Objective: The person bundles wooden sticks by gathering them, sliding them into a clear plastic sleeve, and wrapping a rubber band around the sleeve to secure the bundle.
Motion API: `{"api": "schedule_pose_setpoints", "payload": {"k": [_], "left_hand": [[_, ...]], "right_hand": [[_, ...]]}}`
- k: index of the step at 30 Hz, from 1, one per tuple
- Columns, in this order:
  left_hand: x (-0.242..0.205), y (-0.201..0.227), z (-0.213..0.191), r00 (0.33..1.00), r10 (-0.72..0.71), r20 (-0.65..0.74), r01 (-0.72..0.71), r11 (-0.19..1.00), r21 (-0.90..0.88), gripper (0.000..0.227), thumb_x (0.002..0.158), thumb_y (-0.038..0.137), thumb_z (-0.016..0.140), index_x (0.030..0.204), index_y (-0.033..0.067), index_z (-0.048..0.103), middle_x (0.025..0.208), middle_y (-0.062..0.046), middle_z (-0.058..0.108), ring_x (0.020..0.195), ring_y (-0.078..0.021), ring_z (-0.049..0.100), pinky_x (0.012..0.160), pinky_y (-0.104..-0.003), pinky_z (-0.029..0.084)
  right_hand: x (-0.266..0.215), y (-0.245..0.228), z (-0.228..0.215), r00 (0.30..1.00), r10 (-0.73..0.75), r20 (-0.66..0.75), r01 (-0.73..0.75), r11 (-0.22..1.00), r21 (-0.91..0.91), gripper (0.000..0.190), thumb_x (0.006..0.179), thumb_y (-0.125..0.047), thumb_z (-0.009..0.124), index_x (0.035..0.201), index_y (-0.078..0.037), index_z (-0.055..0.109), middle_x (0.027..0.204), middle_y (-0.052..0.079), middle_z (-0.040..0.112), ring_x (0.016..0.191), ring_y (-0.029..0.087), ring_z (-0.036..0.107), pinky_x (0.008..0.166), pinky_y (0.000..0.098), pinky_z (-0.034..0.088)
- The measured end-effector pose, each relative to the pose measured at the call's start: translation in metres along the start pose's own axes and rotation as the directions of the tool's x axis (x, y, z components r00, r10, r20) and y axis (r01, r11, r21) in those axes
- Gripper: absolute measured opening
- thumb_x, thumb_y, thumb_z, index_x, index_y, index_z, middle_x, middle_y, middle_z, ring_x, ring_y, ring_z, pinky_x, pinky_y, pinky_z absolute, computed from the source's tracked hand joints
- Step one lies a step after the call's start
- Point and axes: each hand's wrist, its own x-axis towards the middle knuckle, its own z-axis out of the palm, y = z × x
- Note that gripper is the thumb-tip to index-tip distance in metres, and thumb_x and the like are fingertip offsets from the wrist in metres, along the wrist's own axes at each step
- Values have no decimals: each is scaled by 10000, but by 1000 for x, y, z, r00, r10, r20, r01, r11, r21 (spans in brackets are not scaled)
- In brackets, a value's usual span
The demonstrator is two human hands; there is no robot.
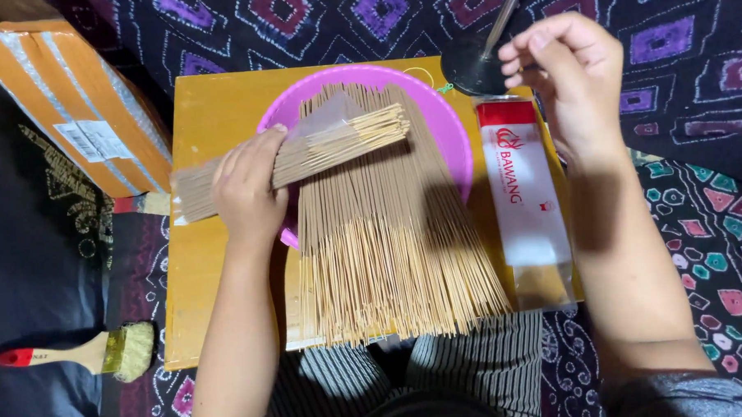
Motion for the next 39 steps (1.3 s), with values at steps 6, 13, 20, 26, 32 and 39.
{"api": "schedule_pose_setpoints", "payload": {"k": [6,13,20,26,32,39], "left_hand": [[-10,-24,21,985,134,-104,-140,989,-55,433,851,-91,668,1166,182,784,1159,22,784,1079,-205,747,980,-364,557],[-10,-31,18,991,99,-87,-103,994,-42,429,850,-80,679,1179,179,773,1161,13,781,1085,-213,742,972,-377,564],[-16,-36,25,996,85,-8,-85,988,-128,486,762,-55,699,1184,174,771,1128,-8,777,1073,-240,738,978,-397,561],[-15,-33,24,996,88,-11,-89,986,-143,474,769,-43,711,1188,168,774,1142,-17,785,1074,-234,743,972,-392,567],[-15,-35,25,995,99,3,-98,985,-144,473,751,-41,731,1175,165,779,1142,-17,784,1076,-240,741,974,-394,568],[-19,-41,29,993,109,36,-103,986,-131,448,768,-32,733,1160,179,788,1131,2,788,1072,-227,742,975,-384,566]], "right_hand": [[-25,43,30,938,-130,320,207,953,-219,62,939,36,726,995,36,752,974,182,740,858,178,692,748,286,587],[-35,49,26,796,107,596,246,842,-480,137,885,-40,697,974,-58,800,938,172,768,878,314,715,834,452,570],[-47,48,40,565,-59,823,253,962,-105,149,847,-115,783,951,-172,873,859,56,673,730,181,575,688,338,498],[-60,43,50,551,-119,826,437,884,-164,125,898,-203,750,985,-146,819,895,65,644,755,266,605,730,410,498],[-62,37,53,549,-285,786,626,764,-160,87,951,-252,715,945,-197,782,941,17,638,825,254,614,784,402,500],[-68,88,46,734,-542,409,600,799,-20,78,864,-139,806,918,-84,820,1034,126,699,877,272,671,784,380,555]]}}
